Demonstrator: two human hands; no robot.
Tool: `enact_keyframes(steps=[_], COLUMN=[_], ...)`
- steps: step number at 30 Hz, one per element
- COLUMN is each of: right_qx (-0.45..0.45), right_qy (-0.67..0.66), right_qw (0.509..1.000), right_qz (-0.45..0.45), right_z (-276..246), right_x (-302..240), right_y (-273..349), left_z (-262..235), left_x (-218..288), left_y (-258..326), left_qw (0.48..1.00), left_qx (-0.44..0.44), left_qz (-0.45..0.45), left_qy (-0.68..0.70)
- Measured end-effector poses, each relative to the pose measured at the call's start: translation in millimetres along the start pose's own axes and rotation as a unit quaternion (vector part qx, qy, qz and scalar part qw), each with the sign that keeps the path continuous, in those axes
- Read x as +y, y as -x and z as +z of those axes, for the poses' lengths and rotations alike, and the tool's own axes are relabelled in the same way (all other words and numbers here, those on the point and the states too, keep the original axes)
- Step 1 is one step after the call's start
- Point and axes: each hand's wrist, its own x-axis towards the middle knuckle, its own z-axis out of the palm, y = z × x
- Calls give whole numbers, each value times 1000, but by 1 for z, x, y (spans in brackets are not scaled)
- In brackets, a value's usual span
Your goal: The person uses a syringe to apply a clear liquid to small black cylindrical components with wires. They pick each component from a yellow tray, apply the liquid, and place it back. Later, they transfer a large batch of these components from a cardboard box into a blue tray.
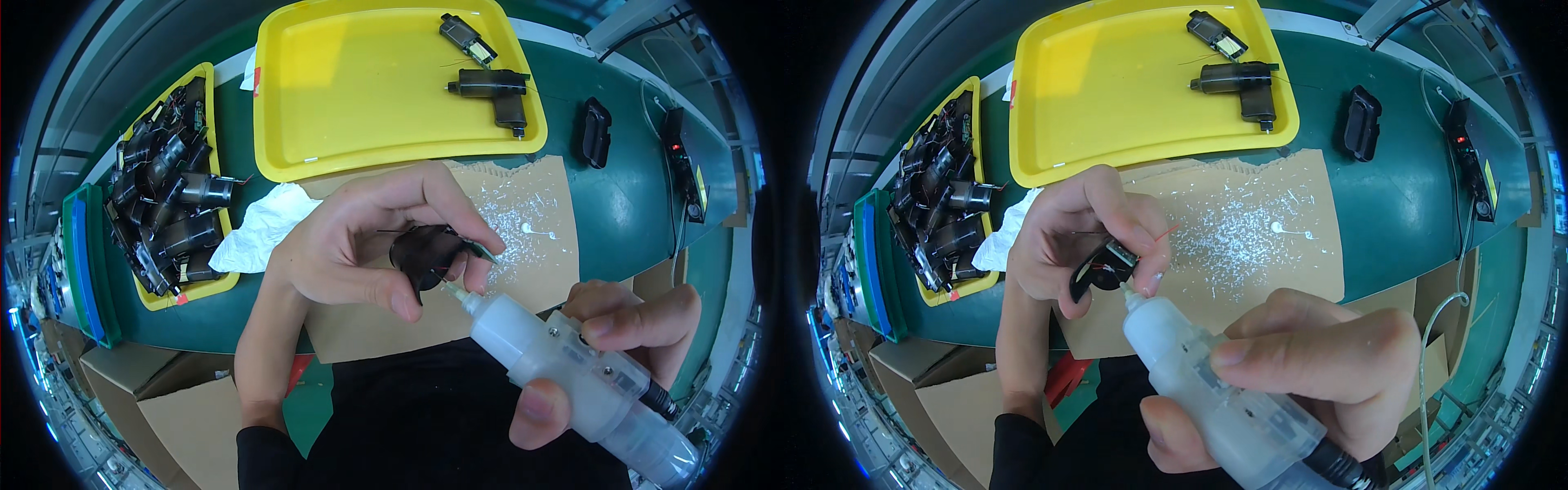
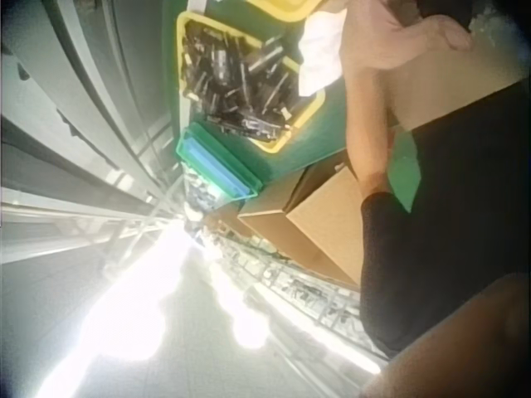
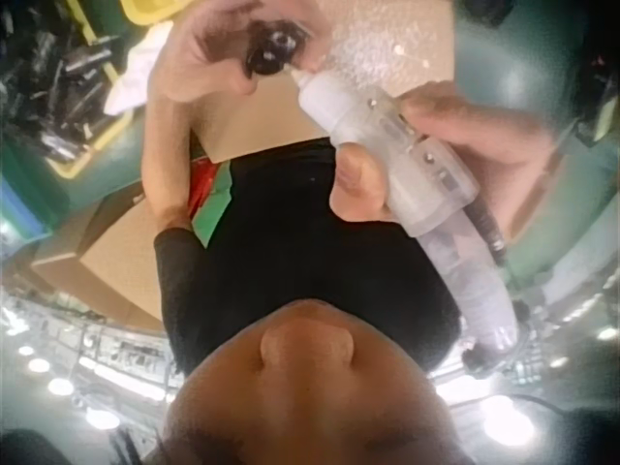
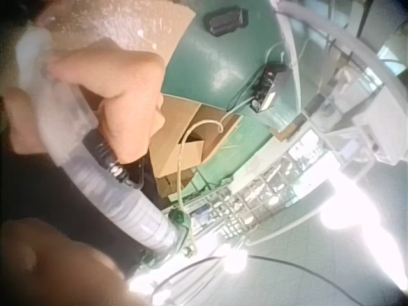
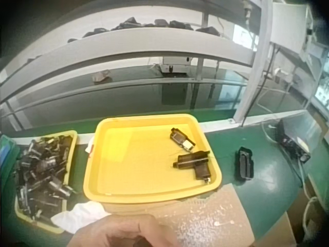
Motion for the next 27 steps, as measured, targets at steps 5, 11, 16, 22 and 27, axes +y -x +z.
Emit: enact_keyframes(steps=[5,11,16,22,27], right_qx=[12,16,-34,-6,-24], right_qy=[21,42,64,69,77], right_qw=[1000,999,997,997,997], right_qz=[-12,-25,-24,-46,-12], right_z=[1,0,-12,-7,-11], right_x=[0,3,-1,5,-2], right_y=[1,4,2,3,6], left_z=[-2,-1,0,0,1], left_x=[1,1,1,1,2], left_y=[-1,-2,0,-1,-1], left_qw=[1000,1000,1000,1000,1000], left_qx=[-20,-21,-21,-19,-15], left_qz=[0,6,10,7,9], left_qy=[1,-2,-2,-2,1])
